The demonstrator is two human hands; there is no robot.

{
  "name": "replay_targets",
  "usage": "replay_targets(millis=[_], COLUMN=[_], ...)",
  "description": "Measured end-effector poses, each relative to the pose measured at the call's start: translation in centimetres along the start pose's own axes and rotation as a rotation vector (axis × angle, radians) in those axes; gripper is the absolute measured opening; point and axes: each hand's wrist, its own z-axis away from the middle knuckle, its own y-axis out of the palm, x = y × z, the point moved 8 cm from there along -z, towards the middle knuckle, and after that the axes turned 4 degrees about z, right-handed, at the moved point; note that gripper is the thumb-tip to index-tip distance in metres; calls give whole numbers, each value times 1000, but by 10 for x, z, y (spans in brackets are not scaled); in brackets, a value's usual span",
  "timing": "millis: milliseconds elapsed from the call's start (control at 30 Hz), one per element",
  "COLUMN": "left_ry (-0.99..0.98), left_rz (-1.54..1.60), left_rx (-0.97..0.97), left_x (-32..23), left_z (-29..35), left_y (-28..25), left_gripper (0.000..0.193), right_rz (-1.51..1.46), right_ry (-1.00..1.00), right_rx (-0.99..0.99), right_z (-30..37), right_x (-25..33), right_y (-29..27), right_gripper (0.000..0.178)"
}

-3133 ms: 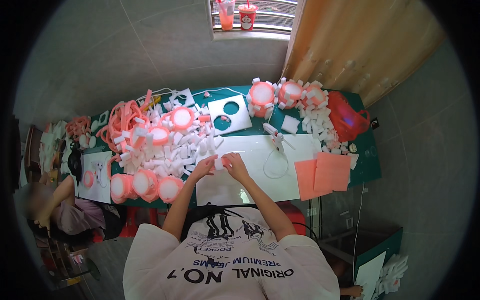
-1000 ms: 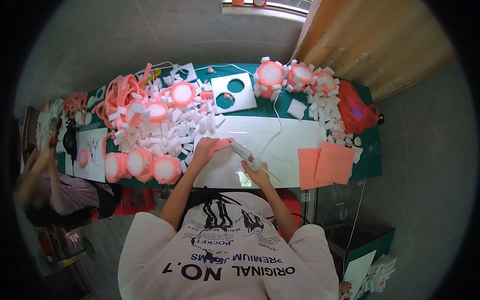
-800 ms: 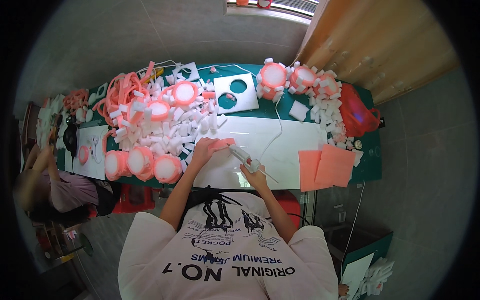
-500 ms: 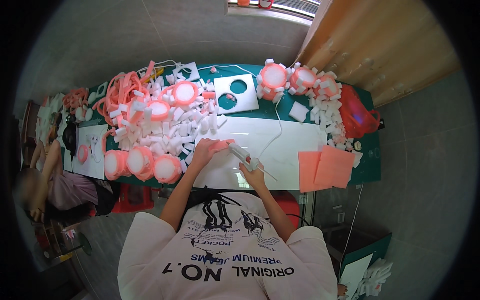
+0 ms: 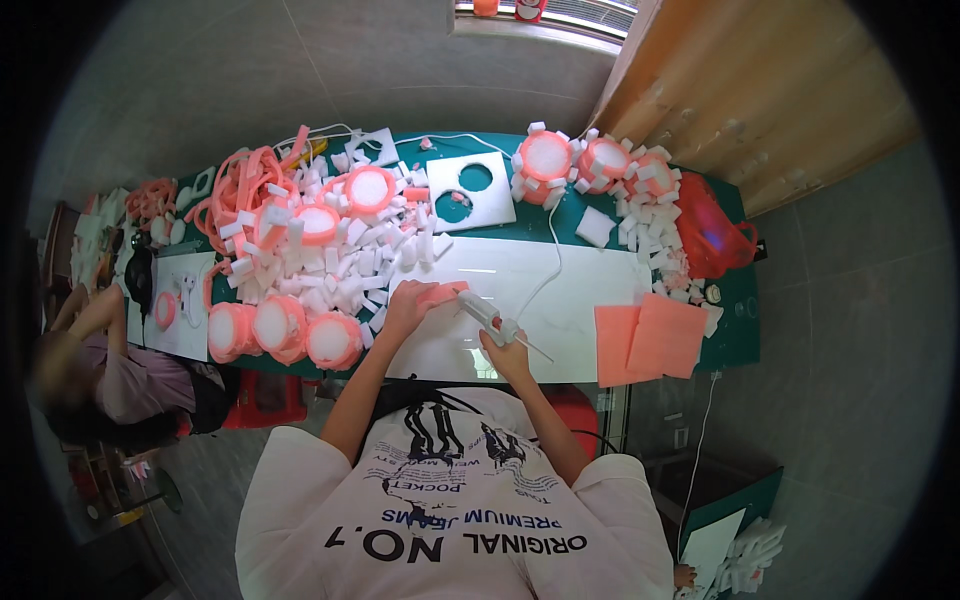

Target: The person crafts foam objects by applying glue to foam pieces with a hot glue gun and joining them together by hand.

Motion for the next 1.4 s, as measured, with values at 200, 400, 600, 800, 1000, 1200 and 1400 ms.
replay_targets(millis=[200, 400, 600, 800, 1000, 1200, 1400], left_ry=[0, -16, -5, -38, -23, -13, 21], left_rz=[-17, -1, 7, 4, 13, -10, 0], left_rx=[-10, -13, -19, -13, 22, 19, -2], left_x=[-2, 4, 3, 9, 4, -2, -4], left_z=[-1, -1, 1, 1, 1, 2, 6], left_y=[-1, 1, 1, -1, 1, 4, 4], left_gripper=[32, 32, 32, 32, 32, 34, 33], right_rz=[83, 82, 169, 365, 168, 177, 140], right_ry=[-60, -28, -49, -111, 130, 64, 90], right_rx=[-3, 29, 48, 125, -204, -197, -125], right_z=[1, 1, 2, 3, -36, -115, -161], right_x=[-2, -14, -12, -8, -43, -61, -86], right_y=[-2, 1, 0, -15, -73, -98, -98], right_gripper=[24, 29, 31, 34, 39, 35, 40])
